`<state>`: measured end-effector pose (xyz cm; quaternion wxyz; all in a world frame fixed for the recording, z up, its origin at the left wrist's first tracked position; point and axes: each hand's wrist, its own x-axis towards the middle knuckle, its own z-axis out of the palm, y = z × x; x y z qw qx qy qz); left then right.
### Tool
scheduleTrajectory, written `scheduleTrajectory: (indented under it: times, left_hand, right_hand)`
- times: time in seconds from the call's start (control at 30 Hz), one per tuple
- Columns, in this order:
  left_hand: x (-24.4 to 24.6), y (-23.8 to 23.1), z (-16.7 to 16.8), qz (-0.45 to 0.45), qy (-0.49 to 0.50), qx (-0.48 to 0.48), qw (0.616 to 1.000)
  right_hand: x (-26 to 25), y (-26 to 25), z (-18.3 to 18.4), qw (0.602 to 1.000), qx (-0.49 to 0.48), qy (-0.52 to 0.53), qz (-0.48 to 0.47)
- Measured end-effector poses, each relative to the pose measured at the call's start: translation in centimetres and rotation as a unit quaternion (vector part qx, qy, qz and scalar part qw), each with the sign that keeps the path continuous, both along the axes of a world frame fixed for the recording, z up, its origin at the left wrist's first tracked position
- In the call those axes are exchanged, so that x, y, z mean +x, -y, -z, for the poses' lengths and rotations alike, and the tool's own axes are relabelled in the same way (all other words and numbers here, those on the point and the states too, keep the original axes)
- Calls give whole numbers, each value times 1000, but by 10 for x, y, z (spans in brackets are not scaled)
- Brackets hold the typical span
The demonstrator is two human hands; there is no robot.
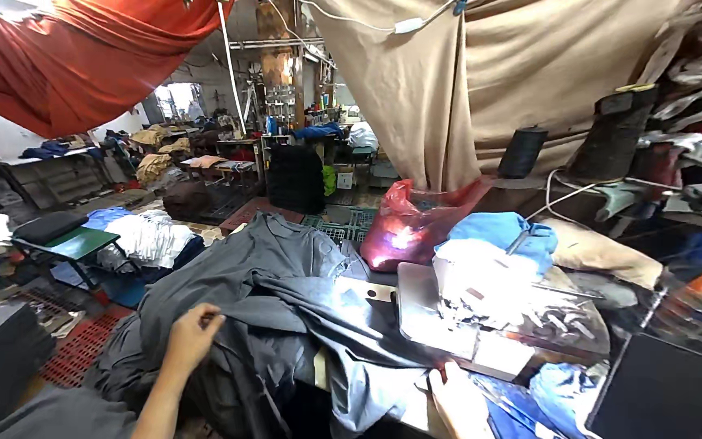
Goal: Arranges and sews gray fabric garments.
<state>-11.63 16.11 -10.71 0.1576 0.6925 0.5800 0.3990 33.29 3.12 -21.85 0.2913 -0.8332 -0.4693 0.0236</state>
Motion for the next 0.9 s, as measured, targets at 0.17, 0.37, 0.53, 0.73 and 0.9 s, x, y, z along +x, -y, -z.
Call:
scheduleTrajectory:
  times: [0.17, 0.37, 0.53, 0.73, 0.9]
  left_hand:
    - [-20, -8, -7, -61, 27, 6, 998]
    - [-30, -23, -18, -78, 69, 38, 994]
    - [0, -3, -46, 52, 179, -11, 982]
    - [27, 31, -86, 224, 293, 30, 929]
    - [-6, 45, -70, 240, 186, 49, 952]
  right_hand:
    - [-2, -2, 2, 1000, 12, 16, 0]
    - [1, -2, 3, 995, 94, -23, 16]
    - [-55, -4, 15, 949, 274, 60, -140]
    - [-152, -37, -17, 952, 60, 28, -299]
    - [-120, -41, -18, 961, 162, 1, -223]
